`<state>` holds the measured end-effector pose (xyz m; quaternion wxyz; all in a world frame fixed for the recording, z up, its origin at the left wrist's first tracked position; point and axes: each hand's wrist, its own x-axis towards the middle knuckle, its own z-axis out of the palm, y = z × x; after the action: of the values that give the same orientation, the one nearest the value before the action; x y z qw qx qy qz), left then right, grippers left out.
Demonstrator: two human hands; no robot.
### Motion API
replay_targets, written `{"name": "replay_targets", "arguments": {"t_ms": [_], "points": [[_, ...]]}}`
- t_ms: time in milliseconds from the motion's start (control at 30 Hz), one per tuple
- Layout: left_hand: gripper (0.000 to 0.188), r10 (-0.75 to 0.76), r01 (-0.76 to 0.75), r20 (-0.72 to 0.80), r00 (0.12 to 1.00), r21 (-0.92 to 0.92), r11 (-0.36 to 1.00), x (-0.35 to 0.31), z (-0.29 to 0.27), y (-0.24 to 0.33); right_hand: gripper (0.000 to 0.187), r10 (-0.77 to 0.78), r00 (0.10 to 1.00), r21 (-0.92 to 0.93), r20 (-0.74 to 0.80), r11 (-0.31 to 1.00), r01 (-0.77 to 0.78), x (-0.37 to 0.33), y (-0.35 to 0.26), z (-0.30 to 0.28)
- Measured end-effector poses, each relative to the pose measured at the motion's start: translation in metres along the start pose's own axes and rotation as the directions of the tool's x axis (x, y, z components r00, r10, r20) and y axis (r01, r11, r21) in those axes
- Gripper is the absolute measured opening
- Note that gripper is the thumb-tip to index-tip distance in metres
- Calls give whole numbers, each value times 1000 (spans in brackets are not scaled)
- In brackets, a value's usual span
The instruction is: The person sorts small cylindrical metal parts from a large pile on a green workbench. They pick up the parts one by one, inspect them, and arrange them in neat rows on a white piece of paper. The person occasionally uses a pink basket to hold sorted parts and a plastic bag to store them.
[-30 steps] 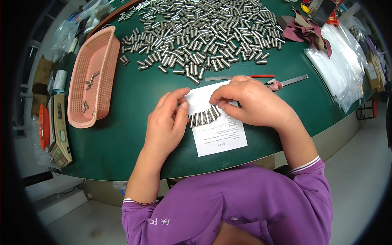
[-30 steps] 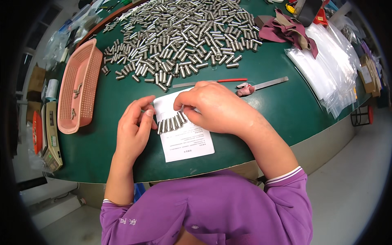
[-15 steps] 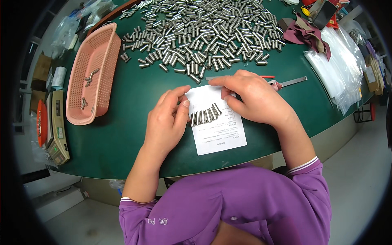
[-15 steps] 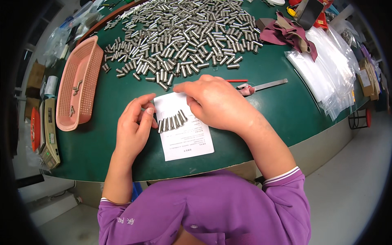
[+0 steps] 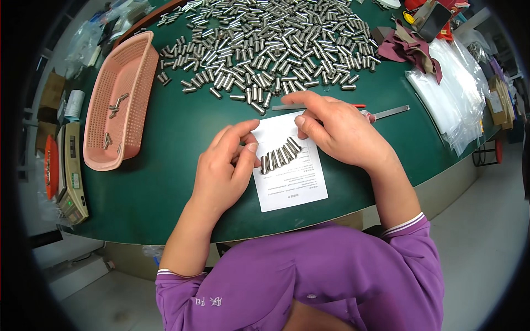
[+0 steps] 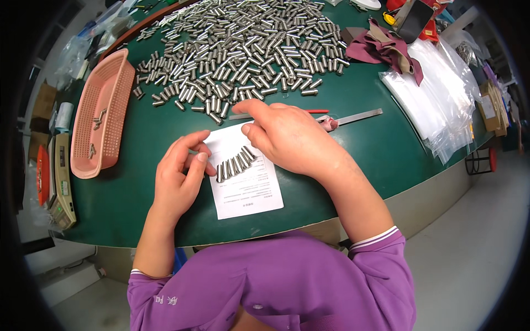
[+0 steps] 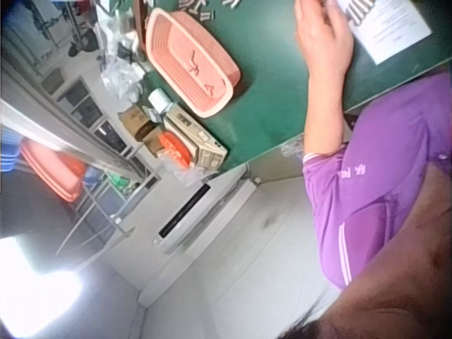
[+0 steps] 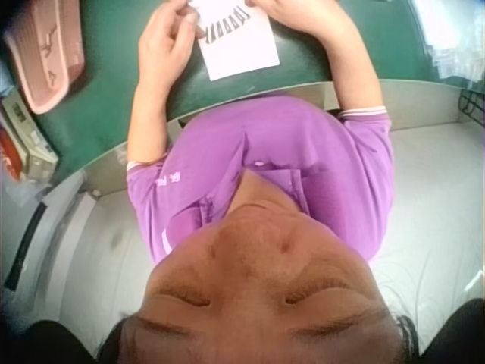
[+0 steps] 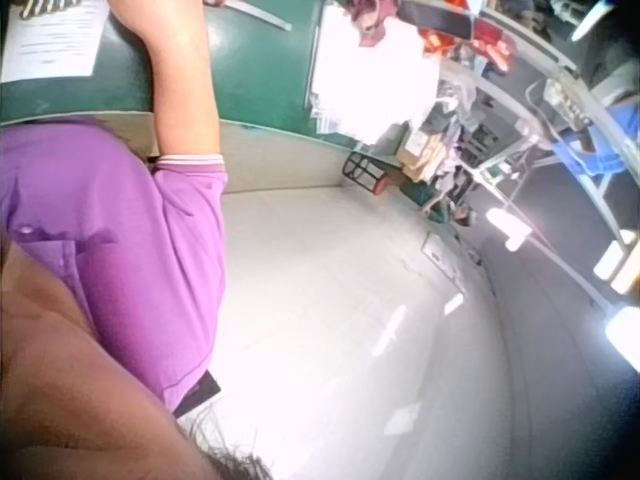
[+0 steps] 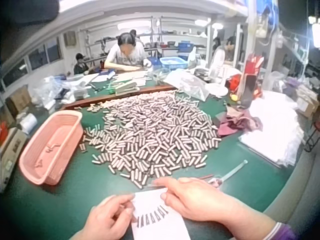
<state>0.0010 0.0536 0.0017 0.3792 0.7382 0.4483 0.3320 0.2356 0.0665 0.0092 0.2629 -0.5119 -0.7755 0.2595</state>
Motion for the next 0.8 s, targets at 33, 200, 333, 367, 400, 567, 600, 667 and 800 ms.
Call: {"name": "replay_targets", "arguments": {"t_ms": [33,200,333,367,400,567,600,667,800], "points": [[32,1,-1,5,1000,-5,1000,0,0,0,30,7,1000,-4,-3,1000,-7,0,0,-1],[32,7,-6,22,1000,-25,1000,-1,0,0,28,48,999,30,14,998,-48,1,-3,-5],[33,-2,4,43,999,-42,999,-2,0,-1,27,84,996,64,19,994,-85,2,-3,-5],[33,-5,7,49,999,-47,999,-2,0,-1,26,82,997,73,9,994,-82,3,-4,-5],[33,-8,11,56,998,-52,999,-2,0,-2,26,80,997,82,-1,993,-80,3,-4,-4],[33,8,-3,72,997,-74,997,-2,0,0,25,106,994,82,4,991,-106,3,-5,-6],[33,13,-7,76,997,-73,997,-2,0,1,25,109,994,83,5,991,-109,3,-5,-6],[34,2,4,60,998,-98,995,-3,2,2,25,111,994,72,3,991,-110,3,-4,-6],[36,2,7,68,998,-128,992,-3,3,1,25,123,992,55,-1,991,-123,3,-5,-6]]}}
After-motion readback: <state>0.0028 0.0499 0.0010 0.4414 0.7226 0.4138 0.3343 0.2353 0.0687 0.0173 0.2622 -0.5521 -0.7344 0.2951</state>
